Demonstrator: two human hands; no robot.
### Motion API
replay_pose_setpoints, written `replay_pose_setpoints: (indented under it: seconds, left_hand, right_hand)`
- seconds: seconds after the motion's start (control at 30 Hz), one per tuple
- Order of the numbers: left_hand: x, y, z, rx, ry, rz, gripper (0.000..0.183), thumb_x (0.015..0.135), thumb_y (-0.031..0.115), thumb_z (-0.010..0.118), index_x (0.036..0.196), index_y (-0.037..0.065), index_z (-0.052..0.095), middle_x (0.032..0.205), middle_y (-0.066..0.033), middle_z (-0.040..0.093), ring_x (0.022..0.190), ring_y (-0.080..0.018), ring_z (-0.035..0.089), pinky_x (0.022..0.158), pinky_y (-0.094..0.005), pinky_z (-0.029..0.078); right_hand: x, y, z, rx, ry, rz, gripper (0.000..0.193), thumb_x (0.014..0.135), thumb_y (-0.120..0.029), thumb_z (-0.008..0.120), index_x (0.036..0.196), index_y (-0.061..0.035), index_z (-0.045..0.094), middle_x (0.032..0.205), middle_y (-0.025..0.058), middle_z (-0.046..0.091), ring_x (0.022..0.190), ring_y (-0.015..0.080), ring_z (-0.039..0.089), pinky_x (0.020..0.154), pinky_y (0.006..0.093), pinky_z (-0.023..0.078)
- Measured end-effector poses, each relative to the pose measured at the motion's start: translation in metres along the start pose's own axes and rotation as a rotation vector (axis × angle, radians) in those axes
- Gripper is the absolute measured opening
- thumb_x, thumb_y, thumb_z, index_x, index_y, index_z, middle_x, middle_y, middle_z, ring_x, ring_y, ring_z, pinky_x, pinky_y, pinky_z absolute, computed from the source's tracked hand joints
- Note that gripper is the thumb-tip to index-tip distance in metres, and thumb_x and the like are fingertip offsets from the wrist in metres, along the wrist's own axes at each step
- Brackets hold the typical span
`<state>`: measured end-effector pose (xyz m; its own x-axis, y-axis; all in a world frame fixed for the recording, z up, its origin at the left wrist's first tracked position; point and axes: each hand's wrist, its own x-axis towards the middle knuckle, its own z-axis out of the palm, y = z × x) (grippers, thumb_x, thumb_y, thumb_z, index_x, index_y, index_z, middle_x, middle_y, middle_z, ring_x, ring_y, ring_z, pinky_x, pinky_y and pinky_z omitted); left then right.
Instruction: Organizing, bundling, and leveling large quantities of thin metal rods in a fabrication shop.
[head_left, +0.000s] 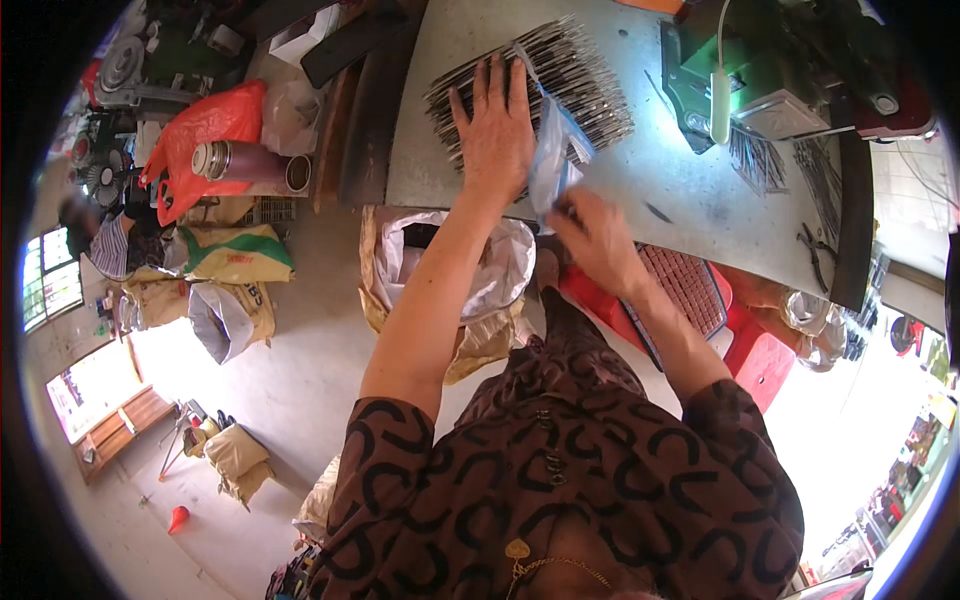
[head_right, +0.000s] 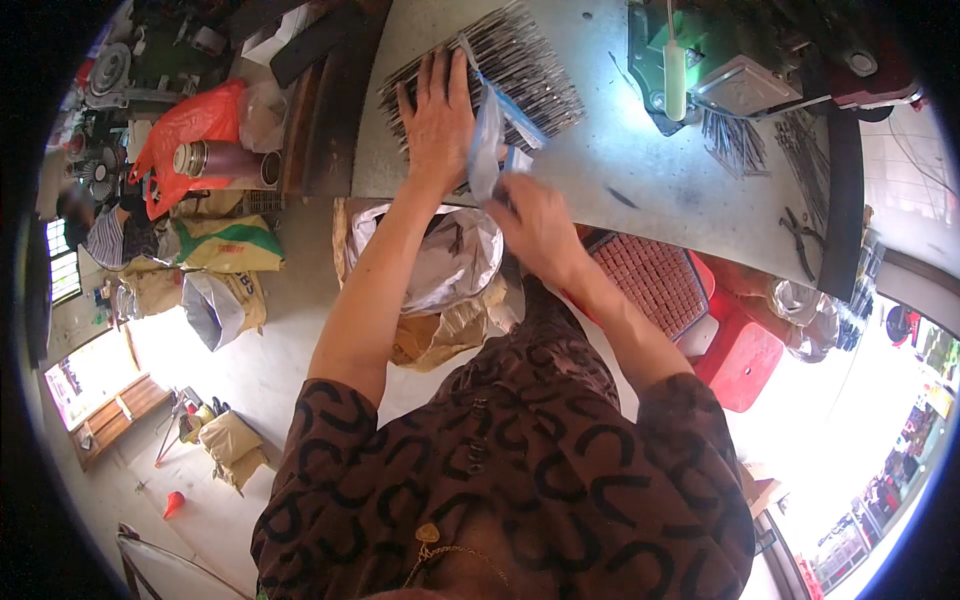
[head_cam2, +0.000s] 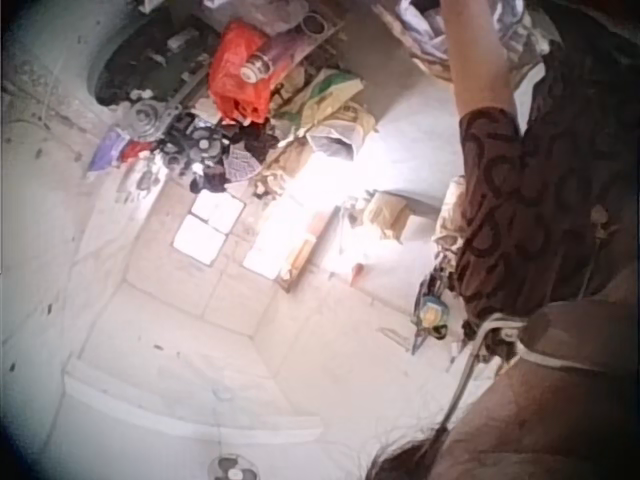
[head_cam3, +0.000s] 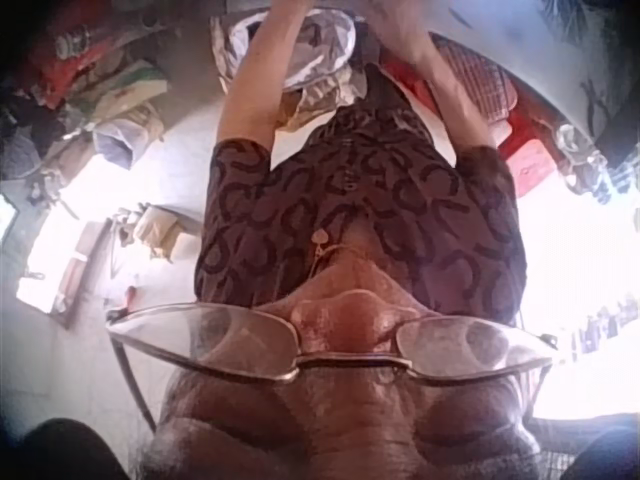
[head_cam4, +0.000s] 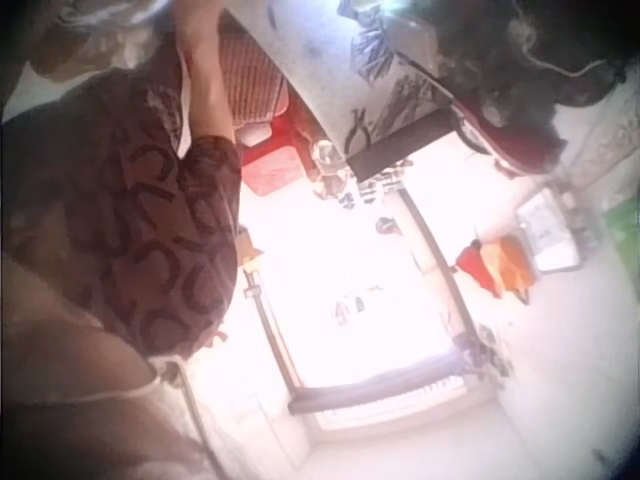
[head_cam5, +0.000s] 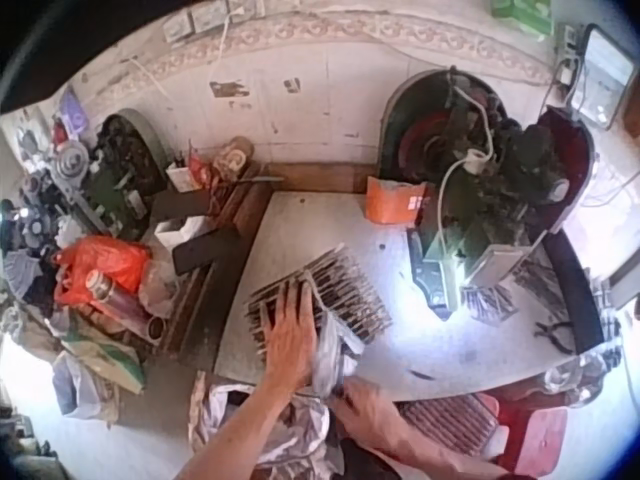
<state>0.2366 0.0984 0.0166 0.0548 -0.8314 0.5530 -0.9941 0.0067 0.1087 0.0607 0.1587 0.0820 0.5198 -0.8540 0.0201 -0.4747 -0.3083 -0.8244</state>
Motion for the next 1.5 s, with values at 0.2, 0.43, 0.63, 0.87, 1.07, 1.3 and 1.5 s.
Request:
replay_pose_setpoints:
  seconds: [0.2,0.43,0.63,0.87,1.07,1.3,1.5]
  left_hand:
    - [0.008,0.009,-0.025,-0.285,-0.145,-0.075,0.116,0.056,0.031,0.087,0.148,0.005,0.022,0.151,-0.0209,0.03,0.142,-0.039,0.026,0.11,-0.0675,0.018]
    - [0.01,0.007,-0.03,-0.282,-0.201,-0.078,0.137,0.036,0.041,0.093,0.148,0.004,0.022,0.151,-0.0221,0.03,0.141,-0.0387,0.026,0.109,-0.0672,0.02]
    - [0.01,0.01,-0.034,-0.253,-0.229,-0.097,0.134,0.04,0.044,0.09,0.149,0.005,0.022,0.152,-0.0189,0.029,0.143,-0.0366,0.025,0.111,-0.0656,0.019]
    - [0.008,0.01,-0.026,-0.241,-0.207,-0.099,0.136,0.039,0.047,0.088,0.15,0.007,0.021,0.153,-0.017,0.028,0.144,-0.0333,0.023,0.114,-0.063,0.016]
    - [0.007,0.009,-0.027,-0.252,-0.184,-0.082,0.138,0.038,0.052,0.09,0.15,0.009,0.021,0.152,-0.0177,0.03,0.141,-0.0361,0.028,0.11,-0.0655,0.021]
    - [-0.002,0.003,-0.022,-0.268,-0.095,-0.021,0.141,0.036,0.058,0.089,0.148,0.009,0.019,0.15,-0.0179,0.032,0.14,-0.0384,0.029,0.107,-0.0677,0.024]
    - [0.003,0.006,-0.02,-0.26,-0.116,-0.042,0.138,0.039,0.049,0.091,0.149,0.007,0.021,0.15,-0.0201,0.031,0.141,-0.0375,0.027,0.11,-0.0676,0.019]
  right_hand:
    - [-0.093,0.072,0.033,-0.262,-0.3,0.131,0.024,0.085,-0.023,0.063,0.092,-0.0013,0.056,0.081,0.0207,0.062,0.077,0.0437,0.061,0.066,0.0483,0.049]
    - [-0.124,0.079,0.027,-0.549,-0.906,0.095,0.026,0.084,-0.027,0.059,0.093,-0.0037,0.064,0.08,0.019,0.067,0.077,0.0367,0.067,0.065,0.0495,0.053]
    - [0.009,0.001,-0.006,-0.262,0.34,0.057,0.022,0.09,-0.025,0.063,0.091,-0.003,0.06,0.085,0.0177,0.065,0.075,0.0402,0.064,0.064,0.0465,0.049]
    - [0.063,0.009,-0.004,-0.647,0.306,0.02,0.027,0.087,-0.031,0.066,0.09,-0.005,0.06,0.083,0.0124,0.066,0.066,0.0319,0.066,0.056,0.0402,0.051]
    - [0.049,-0.021,-0.062,0.93,-0.008,0.453,0.027,0.093,-0.031,0.062,0.097,-0.0036,0.062,0.066,0.0003,0.061,0.052,0.0076,0.056,0.043,0.0218,0.041]
    - [-0.029,-0.02,-0.011,0.29,-0.345,0.216,0.028,0.091,-0.024,0.064,0.105,-0.0002,0.063,0.074,0.0037,0.063,0.059,0.0107,0.059,0.054,0.0256,0.048]
    - [-0.016,0.092,0.013,0.424,0.293,0.549,0.032,0.087,-0.022,0.066,0.105,0.0039,0.063,0.084,0.0128,0.068,0.065,0.0183,0.066,0.059,0.0304,0.055]
